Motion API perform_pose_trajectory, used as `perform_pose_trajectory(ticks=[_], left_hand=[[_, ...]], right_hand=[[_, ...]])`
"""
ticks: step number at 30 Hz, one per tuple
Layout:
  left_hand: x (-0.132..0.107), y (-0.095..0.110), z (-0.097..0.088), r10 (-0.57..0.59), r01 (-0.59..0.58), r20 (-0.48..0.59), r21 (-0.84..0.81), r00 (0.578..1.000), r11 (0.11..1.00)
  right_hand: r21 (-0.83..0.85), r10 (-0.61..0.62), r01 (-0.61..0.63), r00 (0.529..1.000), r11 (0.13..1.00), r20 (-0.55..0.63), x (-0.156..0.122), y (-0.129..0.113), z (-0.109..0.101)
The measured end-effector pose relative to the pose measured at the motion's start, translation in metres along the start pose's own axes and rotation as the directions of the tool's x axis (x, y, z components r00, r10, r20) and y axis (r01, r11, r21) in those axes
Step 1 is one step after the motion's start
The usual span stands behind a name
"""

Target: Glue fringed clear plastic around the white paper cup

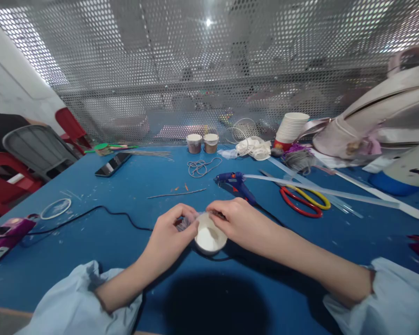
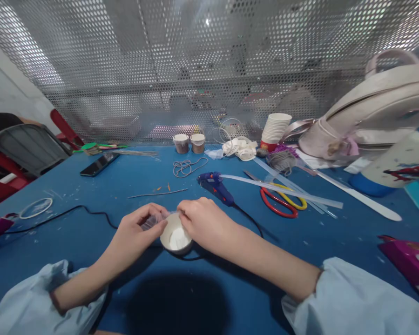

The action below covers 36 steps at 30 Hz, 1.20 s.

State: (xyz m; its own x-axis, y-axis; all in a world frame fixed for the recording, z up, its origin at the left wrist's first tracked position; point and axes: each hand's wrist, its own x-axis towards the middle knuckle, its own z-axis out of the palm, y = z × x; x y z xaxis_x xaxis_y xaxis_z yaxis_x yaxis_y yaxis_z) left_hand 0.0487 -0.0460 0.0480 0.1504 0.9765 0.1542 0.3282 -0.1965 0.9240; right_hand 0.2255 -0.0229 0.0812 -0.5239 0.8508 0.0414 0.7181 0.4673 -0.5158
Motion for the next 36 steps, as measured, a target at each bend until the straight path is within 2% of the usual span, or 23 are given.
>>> perform_pose_trajectory(ticks=[10,16,23,30,36], left_hand=[[-0.0011,0.001,0.0019,0.008,-0.008,-0.008,0.012,1.0,1.0],[-0.0017,-0.0005,0.0016,0.016,-0.017,-0.014,-0.006,1.0,1.0],[-0.0007,0.0001,0.0026,0.019,-0.019,-0.017,0.0,1.0,1.0],[0.001,-0.0018,0.0037,0.033,-0.033,-0.018,0.007,0.999,0.999],[0.0012,-0.0032,0.0051,0.044,-0.044,-0.029,0.001,0.999,0.999]], right_hand=[[-0.124,0.015,-0.016,1.0,0.992,-0.013,0.0027,-0.001,0.0026],[-0.266,0.006,-0.007,1.0,0.964,-0.004,0.0032,-0.0005,0.006],[-0.219,-0.072,0.074,0.997,0.973,0.018,0.0005,0.0014,0.0021],[-0.334,-0.047,0.057,0.998,0.941,0.038,0.0048,-0.0024,0.0039],[-0.334,-0.043,0.051,0.999,0.941,0.032,0.006,-0.0035,0.0041]])
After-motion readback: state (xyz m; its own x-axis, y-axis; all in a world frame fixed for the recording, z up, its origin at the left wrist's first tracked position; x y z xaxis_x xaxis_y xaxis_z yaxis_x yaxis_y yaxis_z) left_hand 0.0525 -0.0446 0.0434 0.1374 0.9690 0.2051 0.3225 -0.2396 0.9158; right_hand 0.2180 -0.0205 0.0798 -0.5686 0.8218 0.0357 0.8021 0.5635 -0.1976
